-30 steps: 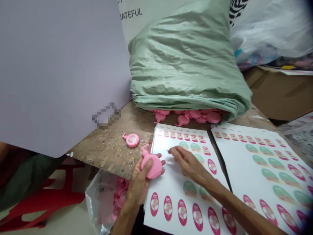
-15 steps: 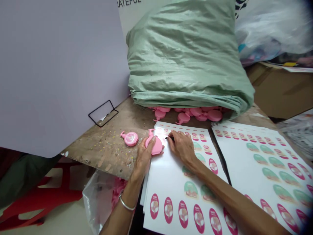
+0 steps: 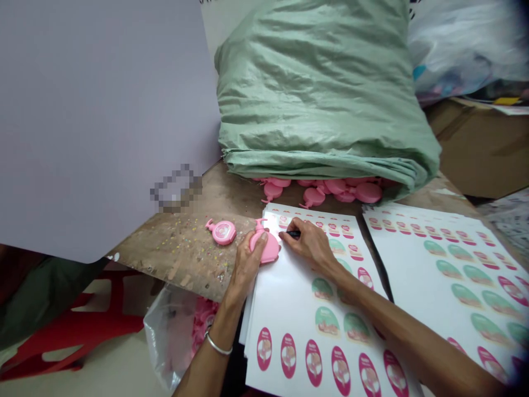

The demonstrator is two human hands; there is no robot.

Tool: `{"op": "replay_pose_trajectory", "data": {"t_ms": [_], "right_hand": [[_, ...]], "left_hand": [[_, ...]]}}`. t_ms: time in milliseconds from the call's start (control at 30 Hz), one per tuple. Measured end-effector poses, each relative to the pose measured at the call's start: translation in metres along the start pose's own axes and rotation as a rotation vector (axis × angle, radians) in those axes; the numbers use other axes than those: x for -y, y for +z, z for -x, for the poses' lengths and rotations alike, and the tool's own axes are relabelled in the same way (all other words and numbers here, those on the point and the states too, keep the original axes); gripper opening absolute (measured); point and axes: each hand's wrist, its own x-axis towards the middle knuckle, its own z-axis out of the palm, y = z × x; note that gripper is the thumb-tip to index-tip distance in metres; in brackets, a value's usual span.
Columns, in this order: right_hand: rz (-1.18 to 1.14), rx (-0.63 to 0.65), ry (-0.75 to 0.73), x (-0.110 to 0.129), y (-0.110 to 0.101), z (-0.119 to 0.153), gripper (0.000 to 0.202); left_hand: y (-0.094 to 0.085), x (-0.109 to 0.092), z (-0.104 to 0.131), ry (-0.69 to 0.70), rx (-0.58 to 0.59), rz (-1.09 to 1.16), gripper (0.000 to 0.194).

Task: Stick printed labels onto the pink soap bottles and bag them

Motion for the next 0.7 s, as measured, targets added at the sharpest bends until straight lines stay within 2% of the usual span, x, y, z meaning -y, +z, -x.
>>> {"op": "replay_pose_trajectory", "data": {"t_ms": [100,233,333,433,500,567,700], "right_hand": [[-0.182,0.143,0.11,0.006,-0.007,-0.015,0.026],[-0.318,0.255,0.108,0.008,-0.015,-0.031,0.039],[-0.57,0.294,0.114,0.004,-0.024,-0.035,0.045],[-0.787,0.26,0.11,0.002,-0.038,-0.028,0.045],[-0.776,0.202,0.075,0.005,-0.047,-0.017,0.04],[-0.722,0.157,0.033,0.012,-0.054,-0.003,0.035],[-0.581,0.183,-0.074,0.029,-0.058,0.025,0.036]], "left_hand": [[-0.002,0.0,0.001,0.049,-0.007,-0.074,0.043],[-0.005,0.003,0.0,0.096,-0.032,-0.136,0.041],[-0.006,0.006,0.001,0.109,-0.064,-0.131,0.039],[-0.005,0.003,0.006,0.131,-0.095,-0.12,0.041],[-0.004,-0.004,0.012,0.155,-0.101,-0.09,0.044],[-0.001,-0.014,0.02,0.13,-0.056,-0.01,0.049],[0.006,-0.028,0.033,-0.074,0.048,0.144,0.059]]}}
